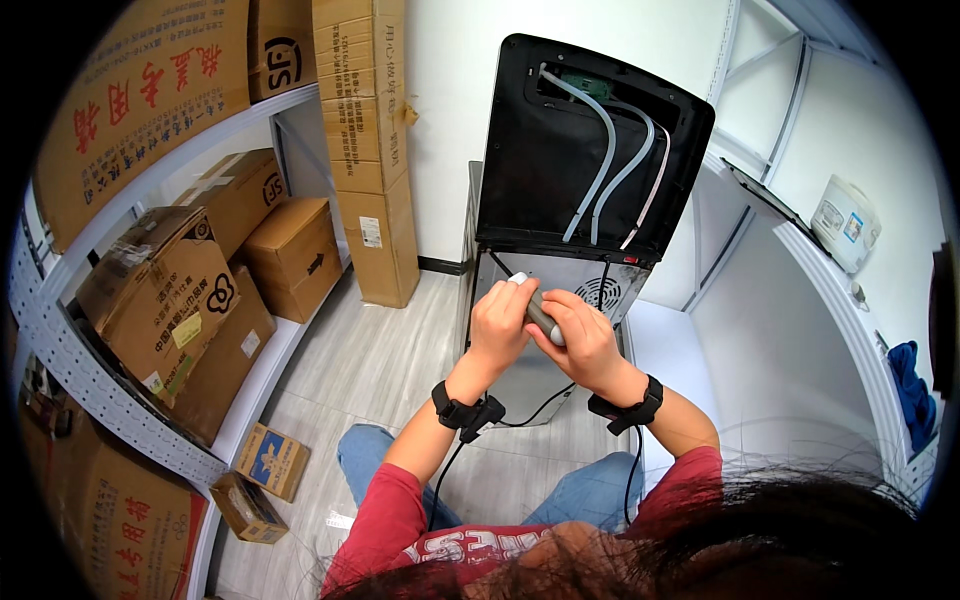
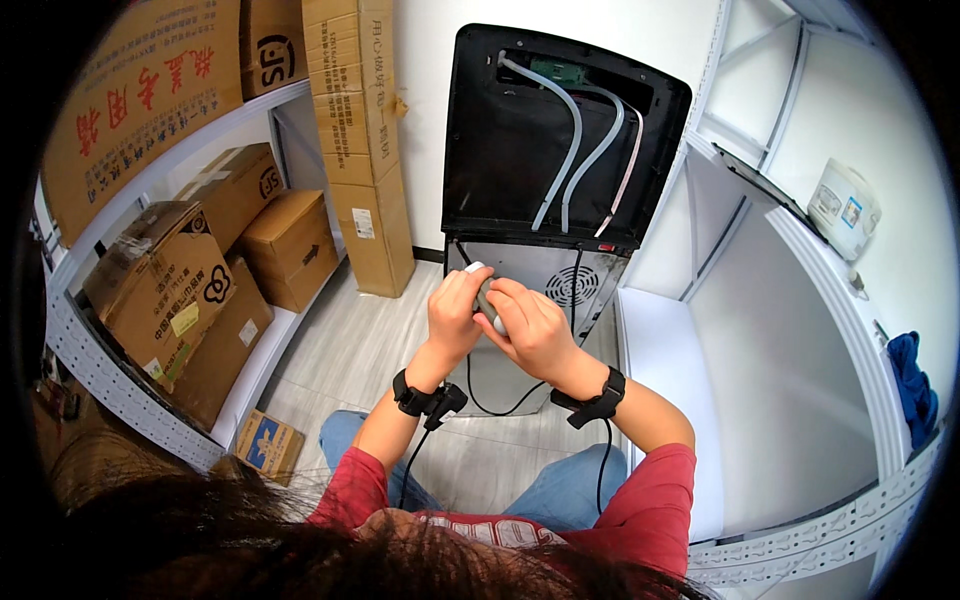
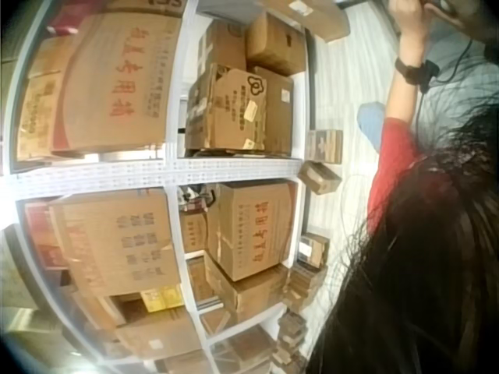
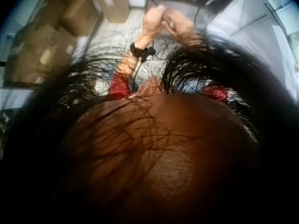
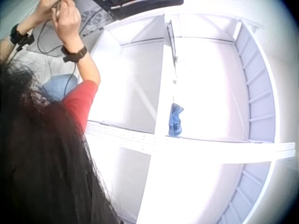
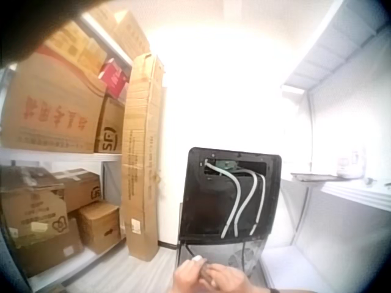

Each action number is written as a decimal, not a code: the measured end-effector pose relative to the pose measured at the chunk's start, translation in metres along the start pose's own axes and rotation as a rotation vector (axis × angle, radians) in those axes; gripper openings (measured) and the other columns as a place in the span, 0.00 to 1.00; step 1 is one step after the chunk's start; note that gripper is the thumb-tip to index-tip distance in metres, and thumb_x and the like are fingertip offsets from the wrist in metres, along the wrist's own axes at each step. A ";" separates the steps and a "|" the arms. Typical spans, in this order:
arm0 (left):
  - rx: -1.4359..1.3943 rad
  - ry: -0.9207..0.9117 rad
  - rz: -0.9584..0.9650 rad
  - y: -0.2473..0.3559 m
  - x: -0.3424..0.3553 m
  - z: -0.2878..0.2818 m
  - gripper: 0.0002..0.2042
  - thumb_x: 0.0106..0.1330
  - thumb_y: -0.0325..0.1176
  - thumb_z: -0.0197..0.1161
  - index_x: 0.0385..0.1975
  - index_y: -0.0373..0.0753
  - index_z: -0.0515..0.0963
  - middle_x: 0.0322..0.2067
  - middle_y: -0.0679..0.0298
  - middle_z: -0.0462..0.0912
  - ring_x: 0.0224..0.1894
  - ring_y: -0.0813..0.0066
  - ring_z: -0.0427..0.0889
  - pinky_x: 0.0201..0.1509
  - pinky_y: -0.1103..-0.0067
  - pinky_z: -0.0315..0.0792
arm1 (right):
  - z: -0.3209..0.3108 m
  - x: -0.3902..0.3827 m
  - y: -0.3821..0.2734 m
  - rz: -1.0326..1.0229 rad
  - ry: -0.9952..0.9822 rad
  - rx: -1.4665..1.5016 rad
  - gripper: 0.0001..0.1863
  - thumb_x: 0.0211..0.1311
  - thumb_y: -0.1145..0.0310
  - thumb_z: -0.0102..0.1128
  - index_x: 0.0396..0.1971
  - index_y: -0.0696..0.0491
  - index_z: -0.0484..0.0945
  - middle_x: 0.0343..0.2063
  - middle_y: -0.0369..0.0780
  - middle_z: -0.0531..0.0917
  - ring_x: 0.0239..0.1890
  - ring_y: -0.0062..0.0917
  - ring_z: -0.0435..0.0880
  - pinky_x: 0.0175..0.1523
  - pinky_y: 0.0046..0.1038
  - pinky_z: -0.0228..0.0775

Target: The person uses a screwdriver to remove and reinsert screws on the back panel of a water dispenser. They repeatedly loosen and tighten the same screws while seated on the floor in a storage area.

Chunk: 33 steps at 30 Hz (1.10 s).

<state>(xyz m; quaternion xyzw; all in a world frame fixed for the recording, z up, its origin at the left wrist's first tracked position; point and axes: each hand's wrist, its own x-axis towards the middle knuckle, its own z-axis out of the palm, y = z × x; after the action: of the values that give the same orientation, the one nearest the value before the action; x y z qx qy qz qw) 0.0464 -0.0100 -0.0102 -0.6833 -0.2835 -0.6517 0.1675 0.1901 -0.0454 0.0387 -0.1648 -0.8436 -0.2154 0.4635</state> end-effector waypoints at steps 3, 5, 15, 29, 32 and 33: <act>-0.002 0.002 -0.002 0.000 0.000 0.000 0.19 0.43 0.21 0.62 0.40 0.32 0.76 0.25 0.58 0.75 0.26 0.61 0.75 0.28 0.72 0.71 | 0.001 0.000 0.001 -0.007 0.000 -0.005 0.18 0.46 0.71 0.71 0.37 0.60 0.75 0.38 0.46 0.79 0.31 0.33 0.82 0.35 0.28 0.76; -0.002 0.004 -0.001 0.000 0.000 0.001 0.19 0.43 0.21 0.62 0.40 0.32 0.76 0.25 0.58 0.74 0.26 0.61 0.75 0.28 0.72 0.71 | 0.000 0.000 0.000 -0.007 -0.004 -0.010 0.19 0.46 0.71 0.71 0.37 0.60 0.75 0.38 0.46 0.79 0.31 0.34 0.82 0.35 0.28 0.76; 0.018 0.012 0.001 0.000 0.000 -0.002 0.19 0.43 0.20 0.62 0.39 0.32 0.76 0.25 0.59 0.74 0.26 0.61 0.74 0.27 0.72 0.71 | 0.001 0.002 0.000 -0.020 0.012 0.001 0.19 0.47 0.71 0.71 0.37 0.60 0.74 0.39 0.46 0.79 0.30 0.34 0.82 0.35 0.28 0.75; 0.005 0.015 -0.003 0.000 -0.001 0.001 0.20 0.43 0.21 0.62 0.42 0.32 0.76 0.25 0.59 0.74 0.27 0.61 0.75 0.28 0.72 0.71 | -0.001 0.000 0.000 0.005 -0.003 0.004 0.18 0.47 0.71 0.71 0.37 0.60 0.74 0.39 0.45 0.79 0.31 0.34 0.81 0.35 0.28 0.75; -0.037 -0.004 -0.004 0.003 0.002 -0.002 0.24 0.43 0.20 0.62 0.46 0.32 0.75 0.25 0.59 0.74 0.26 0.62 0.74 0.28 0.71 0.70 | -0.002 0.003 0.004 -0.044 -0.013 -0.009 0.18 0.48 0.70 0.70 0.37 0.59 0.74 0.40 0.45 0.78 0.30 0.33 0.80 0.34 0.29 0.74; -0.034 -0.033 -0.009 0.004 0.002 -0.005 0.25 0.43 0.20 0.61 0.47 0.32 0.75 0.25 0.59 0.74 0.26 0.62 0.74 0.28 0.71 0.70 | -0.004 0.006 0.005 -0.065 -0.017 -0.018 0.18 0.48 0.70 0.69 0.37 0.59 0.74 0.40 0.45 0.78 0.29 0.33 0.80 0.33 0.29 0.74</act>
<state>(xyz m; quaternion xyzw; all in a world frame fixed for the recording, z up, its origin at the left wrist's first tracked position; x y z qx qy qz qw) 0.0445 -0.0154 -0.0068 -0.6956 -0.2780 -0.6457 0.1483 0.1925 -0.0426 0.0464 -0.1432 -0.8505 -0.2366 0.4475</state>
